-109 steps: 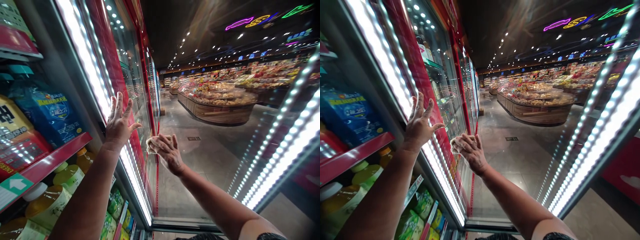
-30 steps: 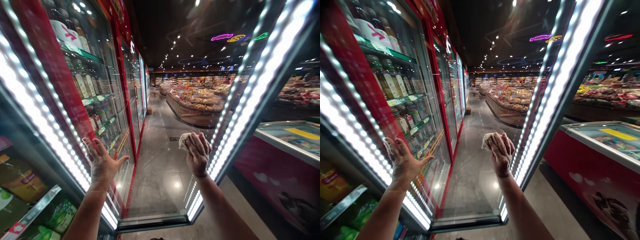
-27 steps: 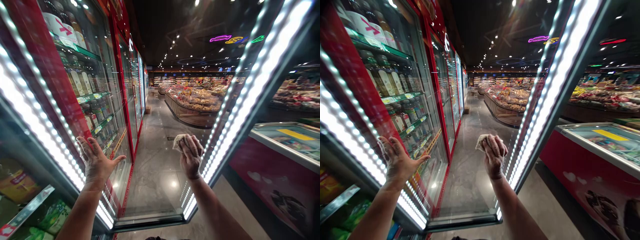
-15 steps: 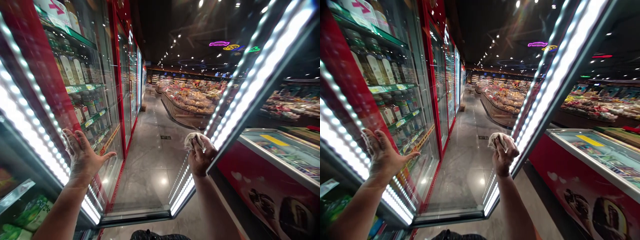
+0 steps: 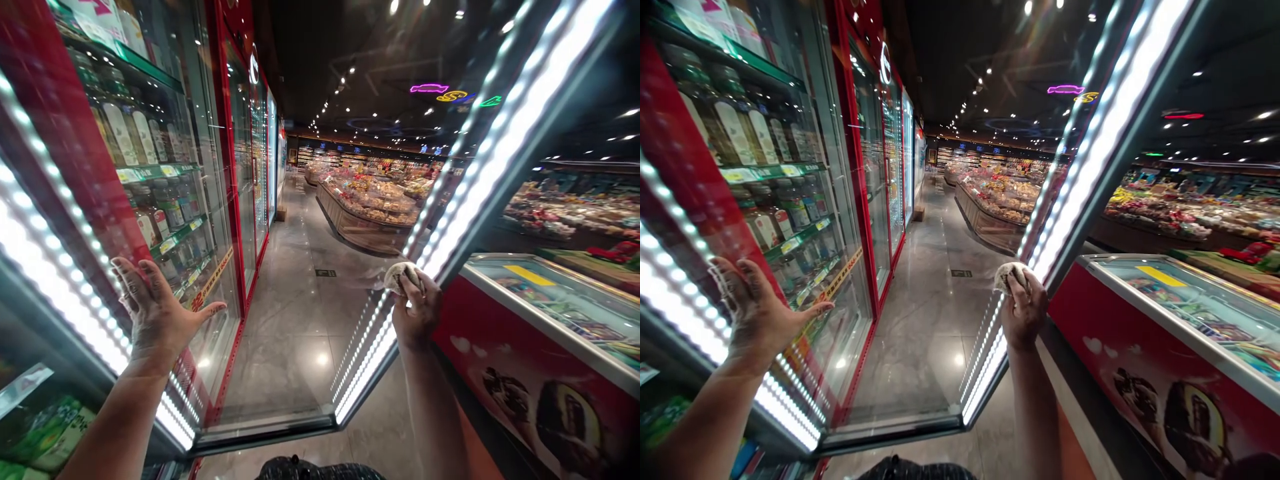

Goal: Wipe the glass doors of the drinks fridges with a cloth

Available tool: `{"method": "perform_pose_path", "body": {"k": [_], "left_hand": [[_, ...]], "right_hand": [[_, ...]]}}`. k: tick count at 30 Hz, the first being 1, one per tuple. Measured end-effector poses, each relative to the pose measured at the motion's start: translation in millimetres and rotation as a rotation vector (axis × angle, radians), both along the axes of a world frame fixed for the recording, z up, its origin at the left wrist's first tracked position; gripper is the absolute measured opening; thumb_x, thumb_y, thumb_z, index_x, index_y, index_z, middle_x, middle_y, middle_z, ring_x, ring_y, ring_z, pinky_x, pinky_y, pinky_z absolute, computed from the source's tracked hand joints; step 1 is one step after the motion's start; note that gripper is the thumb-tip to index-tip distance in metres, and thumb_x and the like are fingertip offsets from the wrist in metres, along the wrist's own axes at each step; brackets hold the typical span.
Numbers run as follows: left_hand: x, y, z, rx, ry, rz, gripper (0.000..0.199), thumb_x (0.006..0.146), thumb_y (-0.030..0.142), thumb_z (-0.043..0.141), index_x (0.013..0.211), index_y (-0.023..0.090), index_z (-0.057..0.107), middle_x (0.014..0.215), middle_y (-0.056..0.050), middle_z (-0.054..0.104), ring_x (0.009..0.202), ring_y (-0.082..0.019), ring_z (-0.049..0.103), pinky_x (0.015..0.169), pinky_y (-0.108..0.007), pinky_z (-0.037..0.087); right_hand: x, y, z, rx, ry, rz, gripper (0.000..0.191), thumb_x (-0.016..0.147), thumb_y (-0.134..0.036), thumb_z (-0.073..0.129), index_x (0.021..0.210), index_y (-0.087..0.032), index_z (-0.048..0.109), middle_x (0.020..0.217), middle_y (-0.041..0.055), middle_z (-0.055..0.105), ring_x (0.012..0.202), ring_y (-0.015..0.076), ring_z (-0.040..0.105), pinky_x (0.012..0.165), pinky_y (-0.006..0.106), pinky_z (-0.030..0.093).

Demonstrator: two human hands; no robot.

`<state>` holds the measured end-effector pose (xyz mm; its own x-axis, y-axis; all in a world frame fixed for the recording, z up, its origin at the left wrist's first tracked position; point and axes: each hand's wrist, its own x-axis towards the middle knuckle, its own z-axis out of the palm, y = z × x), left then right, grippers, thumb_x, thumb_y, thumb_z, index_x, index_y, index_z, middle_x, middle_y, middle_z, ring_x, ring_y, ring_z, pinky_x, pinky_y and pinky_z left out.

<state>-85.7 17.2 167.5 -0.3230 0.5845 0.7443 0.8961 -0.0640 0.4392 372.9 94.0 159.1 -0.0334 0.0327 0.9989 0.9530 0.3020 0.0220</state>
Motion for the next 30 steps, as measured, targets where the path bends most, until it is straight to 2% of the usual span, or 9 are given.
{"method": "perform_pose_path", "body": {"k": [3, 5, 8, 11, 13, 18, 24, 26, 30], "left_hand": [[-3, 3, -5.5, -0.002, -0.044, -0.021, 0.156, 0.057, 0.082, 0.082, 0.167, 0.008, -0.002, 0.171, -0.032, -0.008, 0.157, -0.055, -0.004, 0.121, -0.078, 0.014], [-4, 5, -8.8, -0.004, -0.076, -0.042, 0.157, 0.057, 0.081, 0.083, 0.167, 0.009, -0.003, 0.171, -0.032, -0.005, 0.157, -0.055, -0.001, 0.12, -0.077, 0.02], [-5, 5, -9.9, -0.009, -0.102, -0.062, 0.159, 0.056, 0.079, 0.085, 0.167, 0.008, -0.003, 0.17, -0.033, -0.005, 0.157, -0.055, 0.001, 0.119, -0.076, 0.025], [-4, 4, -8.0, -0.029, -0.113, -0.072, 0.157, 0.057, 0.078, 0.085, 0.167, 0.007, -0.002, 0.17, -0.034, -0.005, 0.157, -0.056, 0.001, 0.119, -0.076, 0.026], [-3, 3, -7.5, -0.029, -0.115, -0.083, 0.155, 0.059, 0.077, 0.085, 0.167, 0.007, -0.001, 0.169, -0.034, -0.005, 0.157, -0.056, 0.002, 0.118, -0.076, 0.026], [-3, 5, -10.4, 0.001, -0.122, -0.107, 0.153, 0.06, 0.074, 0.086, 0.167, 0.012, -0.002, 0.17, -0.032, -0.005, 0.156, -0.055, 0.006, 0.118, -0.075, 0.028], [-9, 6, -17.9, -0.019, -0.119, -0.109, 0.159, 0.059, 0.071, 0.088, 0.166, 0.015, -0.015, 0.171, -0.03, -0.01, 0.157, -0.055, 0.007, 0.116, -0.075, 0.032], [-10, 6, -21.0, -0.02, -0.11, -0.115, 0.157, 0.06, 0.071, 0.088, 0.166, 0.015, -0.014, 0.171, -0.03, -0.006, 0.157, -0.055, 0.007, 0.115, -0.075, 0.033], [-9, 5, -23.1, 0.002, -0.083, -0.083, 0.153, 0.062, 0.075, 0.084, 0.167, 0.015, -0.008, 0.172, -0.029, -0.002, 0.156, -0.056, 0.008, 0.115, -0.076, 0.033]], "right_hand": [[1, -5, -16.8, -0.051, -0.005, 0.007, 0.021, 0.096, -0.016, 0.064, 0.112, -0.021, 0.076, 0.123, 0.0124, 0.07, 0.116, 0.0255, 0.07, 0.097, 0.04, 0.061], [3, -5, -18.0, -0.036, -0.011, 0.021, 0.019, 0.095, -0.017, 0.066, 0.11, -0.02, 0.077, 0.12, 0.0124, 0.07, 0.112, 0.0246, 0.071, 0.094, 0.038, 0.062], [7, 3, 2.6, 0.036, 0.014, 0.01, 0.018, 0.094, -0.021, 0.07, 0.111, -0.019, 0.077, 0.117, 0.0127, 0.071, 0.107, 0.0236, 0.071, 0.09, 0.036, 0.063], [8, 13, 25.1, 0.098, -0.002, -0.01, 0.021, 0.094, -0.022, 0.07, 0.115, -0.019, 0.075, 0.118, 0.0137, 0.07, 0.111, 0.0249, 0.07, 0.095, 0.039, 0.061], [6, 15, 27.0, 0.084, -0.002, -0.016, 0.023, 0.096, -0.022, 0.066, 0.118, -0.019, 0.075, 0.121, 0.0144, 0.07, 0.115, 0.0262, 0.069, 0.099, 0.041, 0.06], [6, 10, 15.5, 0.0, 0.045, -0.011, 0.026, 0.098, -0.025, 0.064, 0.121, -0.019, 0.074, 0.122, 0.0152, 0.07, 0.115, 0.0271, 0.069, 0.1, 0.042, 0.06], [2, 21, 54.5, 0.101, 0.107, -0.018, 0.023, 0.098, -0.028, 0.064, 0.115, -0.018, 0.077, 0.117, 0.0152, 0.072, 0.113, 0.028, 0.071, 0.1, 0.045, 0.06], [-8, 17, 51.6, 0.111, 0.079, -0.011, 0.022, 0.098, -0.024, 0.064, 0.116, -0.018, 0.076, 0.119, 0.0157, 0.072, 0.115, 0.0285, 0.07, 0.101, 0.045, 0.06], [-24, 2, 25.8, 0.03, -0.065, 0.041, 0.022, 0.095, -0.016, 0.067, 0.114, -0.022, 0.076, 0.122, 0.0118, 0.071, 0.115, 0.0262, 0.07, 0.1, 0.042, 0.06]]}}
